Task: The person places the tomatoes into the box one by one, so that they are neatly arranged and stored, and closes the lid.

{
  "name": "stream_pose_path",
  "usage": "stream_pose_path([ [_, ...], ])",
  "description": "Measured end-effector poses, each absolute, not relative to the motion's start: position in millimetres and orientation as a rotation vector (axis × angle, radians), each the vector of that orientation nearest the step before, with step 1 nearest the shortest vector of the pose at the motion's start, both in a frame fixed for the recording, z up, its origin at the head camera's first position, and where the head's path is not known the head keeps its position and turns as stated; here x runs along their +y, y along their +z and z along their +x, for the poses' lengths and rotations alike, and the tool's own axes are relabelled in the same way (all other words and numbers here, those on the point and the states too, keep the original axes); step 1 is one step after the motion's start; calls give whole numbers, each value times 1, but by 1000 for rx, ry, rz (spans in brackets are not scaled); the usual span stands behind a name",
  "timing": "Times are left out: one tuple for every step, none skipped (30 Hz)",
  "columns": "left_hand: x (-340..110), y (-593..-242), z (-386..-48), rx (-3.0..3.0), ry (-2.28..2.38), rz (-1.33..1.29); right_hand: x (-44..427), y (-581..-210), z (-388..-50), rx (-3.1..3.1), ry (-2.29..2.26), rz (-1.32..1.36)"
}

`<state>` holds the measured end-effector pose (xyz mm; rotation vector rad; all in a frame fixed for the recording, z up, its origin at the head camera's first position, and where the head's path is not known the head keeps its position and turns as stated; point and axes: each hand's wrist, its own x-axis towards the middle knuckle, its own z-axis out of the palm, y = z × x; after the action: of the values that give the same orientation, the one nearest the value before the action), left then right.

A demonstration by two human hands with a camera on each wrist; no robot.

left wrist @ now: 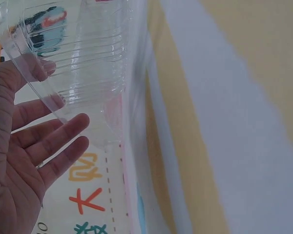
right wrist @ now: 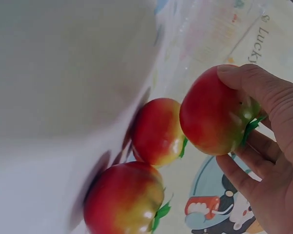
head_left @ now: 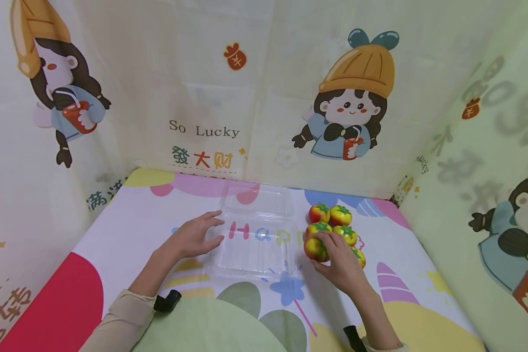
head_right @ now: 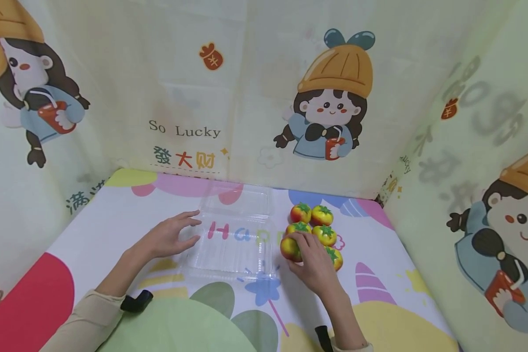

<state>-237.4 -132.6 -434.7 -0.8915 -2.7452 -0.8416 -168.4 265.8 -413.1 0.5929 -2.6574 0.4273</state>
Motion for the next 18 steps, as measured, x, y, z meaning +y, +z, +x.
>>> stream_pose_path([
  [-133,-435,-238,-2744,-843,-894,265,-412,-169,-2655,431,591],
  [-133,-435,-238,-2744,-843,-897,264,-411,-169,-2651,432,592],
  [-133,-434,-238,-2744,-846,-900,263,-411,-170,-2648,435,592],
  [-132,-434,-239,-2745,-844,-903,262,-409,-170,-2642,441,597],
  [-132,-434,-239,-2746,-846,-905,261,-408,-171,-2636,446,600],
  [-132,-434,-239,-2745,-848,-909,260,-407,-171,-2631,451,603],
  [-132,-433,-239,-2745,-848,-910,258,-406,-171,-2625,457,605],
  [-132,-433,-239,-2746,-849,-910,257,-405,-172,-2623,464,606],
  [-132,-433,-239,-2746,-848,-908,256,-403,-172,-2622,473,606],
  [-132,-433,-239,-2748,-846,-905,254,-402,-173,-2624,482,605],
  [-132,-433,-239,-2749,-848,-902,252,-401,-173,-2628,488,601],
  [-132,-433,-239,-2750,-850,-898,251,-399,-173,-2635,496,598],
  [-132,-434,-239,-2753,-849,-895,249,-398,-173,-2641,503,593],
  [-132,-434,-238,-2754,-850,-893,248,-397,-173,-2648,509,589],
  [-132,-434,-238,-2755,-849,-891,246,-396,-174,-2655,512,585],
  [-132,-434,-238,-2754,-851,-890,245,-395,-174,-2659,512,583],
  [-132,-435,-238,-2752,-854,-891,244,-394,-174,-2664,511,579],
  [-132,-435,-238,-2747,-855,-894,242,-393,-174,-2669,511,577],
])
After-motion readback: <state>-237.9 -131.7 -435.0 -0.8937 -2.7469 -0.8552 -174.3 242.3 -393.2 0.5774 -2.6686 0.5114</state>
